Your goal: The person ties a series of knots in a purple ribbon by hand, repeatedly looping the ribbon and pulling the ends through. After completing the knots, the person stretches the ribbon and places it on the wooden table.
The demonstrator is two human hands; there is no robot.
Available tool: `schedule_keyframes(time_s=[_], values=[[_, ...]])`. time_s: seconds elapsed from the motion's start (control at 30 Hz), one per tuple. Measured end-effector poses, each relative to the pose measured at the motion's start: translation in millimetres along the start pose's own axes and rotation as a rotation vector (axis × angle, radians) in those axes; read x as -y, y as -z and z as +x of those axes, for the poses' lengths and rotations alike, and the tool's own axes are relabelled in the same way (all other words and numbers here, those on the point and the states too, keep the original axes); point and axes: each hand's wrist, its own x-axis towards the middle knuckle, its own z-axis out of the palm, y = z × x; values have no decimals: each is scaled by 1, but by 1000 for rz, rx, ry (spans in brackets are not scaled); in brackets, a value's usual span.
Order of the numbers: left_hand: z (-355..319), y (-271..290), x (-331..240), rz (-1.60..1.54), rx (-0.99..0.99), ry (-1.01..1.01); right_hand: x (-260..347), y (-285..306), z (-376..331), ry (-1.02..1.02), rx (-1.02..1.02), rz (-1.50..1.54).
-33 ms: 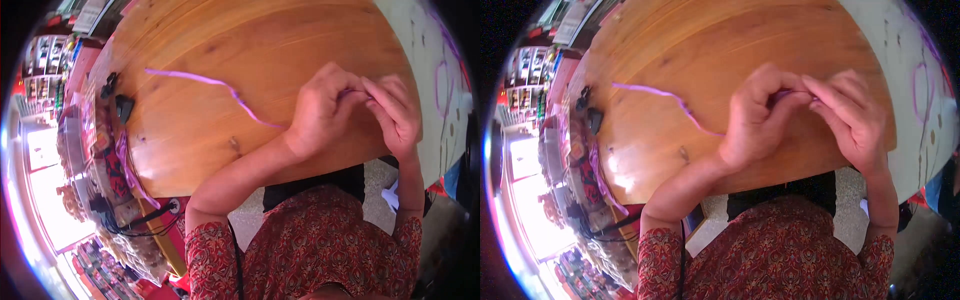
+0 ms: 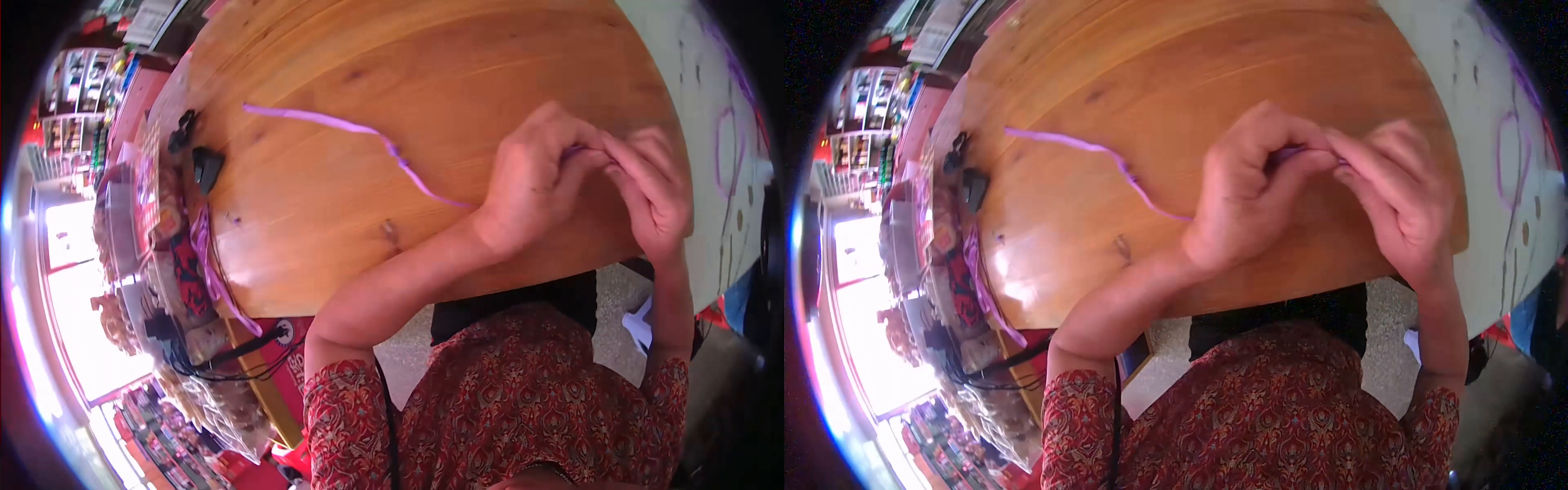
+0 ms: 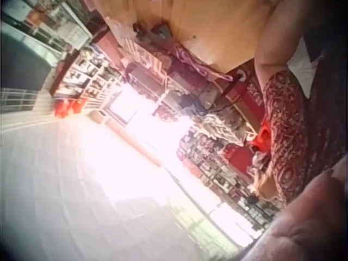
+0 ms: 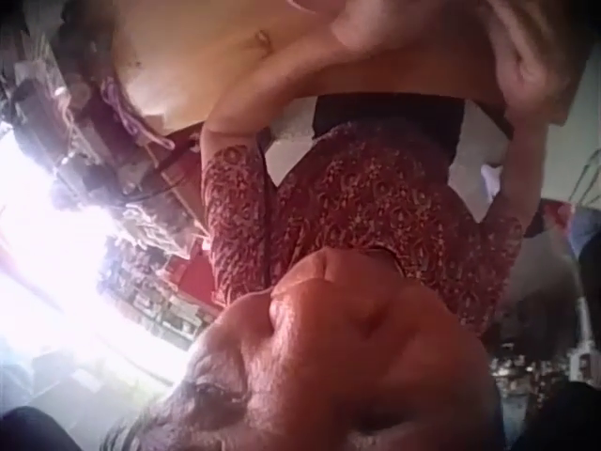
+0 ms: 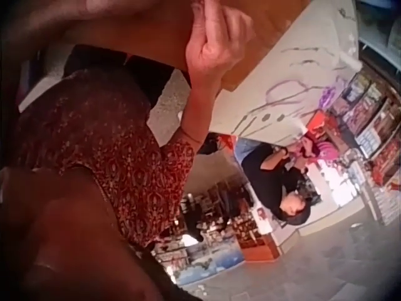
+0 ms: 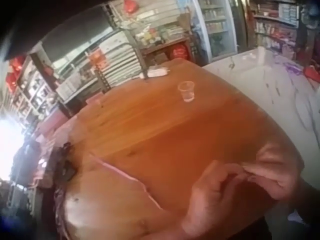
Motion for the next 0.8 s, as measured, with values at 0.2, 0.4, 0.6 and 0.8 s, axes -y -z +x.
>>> schedule_keyframes(time_s=[0.2, 0.4, 0.6, 0.8], values=[[0, 3, 6, 54, -18, -84, 3, -1, 1, 25, 41, -65], [5, 6, 7, 103, -112, -144, 1, 13, -7, -60, 38, -58], [5, 8, 8, 118, -92, -100, 0, 11, -19, -206, 51, 35], [9, 8, 9, 122, -98, -110, 0, 19, -23, -300, 71, 35]])
